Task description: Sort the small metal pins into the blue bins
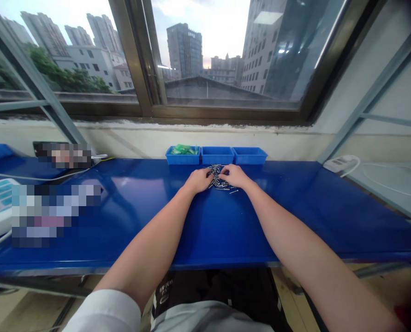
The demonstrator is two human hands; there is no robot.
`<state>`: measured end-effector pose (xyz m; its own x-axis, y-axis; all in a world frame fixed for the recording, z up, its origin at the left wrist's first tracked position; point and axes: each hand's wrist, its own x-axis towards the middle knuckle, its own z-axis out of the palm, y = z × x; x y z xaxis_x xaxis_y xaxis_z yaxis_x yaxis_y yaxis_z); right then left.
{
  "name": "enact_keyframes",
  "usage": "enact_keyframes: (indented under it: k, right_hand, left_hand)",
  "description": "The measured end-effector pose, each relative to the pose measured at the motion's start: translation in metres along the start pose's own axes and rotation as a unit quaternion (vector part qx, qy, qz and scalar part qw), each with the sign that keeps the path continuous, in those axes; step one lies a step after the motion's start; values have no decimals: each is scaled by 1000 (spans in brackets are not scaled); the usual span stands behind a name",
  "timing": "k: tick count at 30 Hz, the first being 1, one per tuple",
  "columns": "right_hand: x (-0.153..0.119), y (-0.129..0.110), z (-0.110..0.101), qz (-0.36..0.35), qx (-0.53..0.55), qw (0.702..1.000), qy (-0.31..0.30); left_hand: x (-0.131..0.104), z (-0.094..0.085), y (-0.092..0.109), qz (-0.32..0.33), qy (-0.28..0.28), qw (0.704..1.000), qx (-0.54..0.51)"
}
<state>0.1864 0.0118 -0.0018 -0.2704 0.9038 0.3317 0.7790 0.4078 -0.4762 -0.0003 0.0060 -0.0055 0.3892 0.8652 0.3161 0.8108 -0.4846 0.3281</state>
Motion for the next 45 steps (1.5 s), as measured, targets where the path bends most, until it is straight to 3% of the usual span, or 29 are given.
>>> enact_keyframes:
  k: [16,21,26,33,38,45]
  right_hand:
    - [4,0,6,-13,-31,999,3]
    - [5,1,8,-26,-53,998,-26]
    - [5,3,9,-34,-79,996,15]
    - [1,-9,3,-78,-2,996,33]
    - [0,-22,-1,-125,66,988,61]
    - [0,-24,-1,-82,210,969,102]
  left_hand:
    - [-1,0,0,-4,7,1000,-19]
    - [-1,-1,1,14,5,1000,-19]
    - [0,0,0,22,21,999,-30]
    - [1,-4,7,49,74,995,-49]
    - [0,-7,9,10,79,993,-90]
    - [0,-8,9,8,102,983,-153]
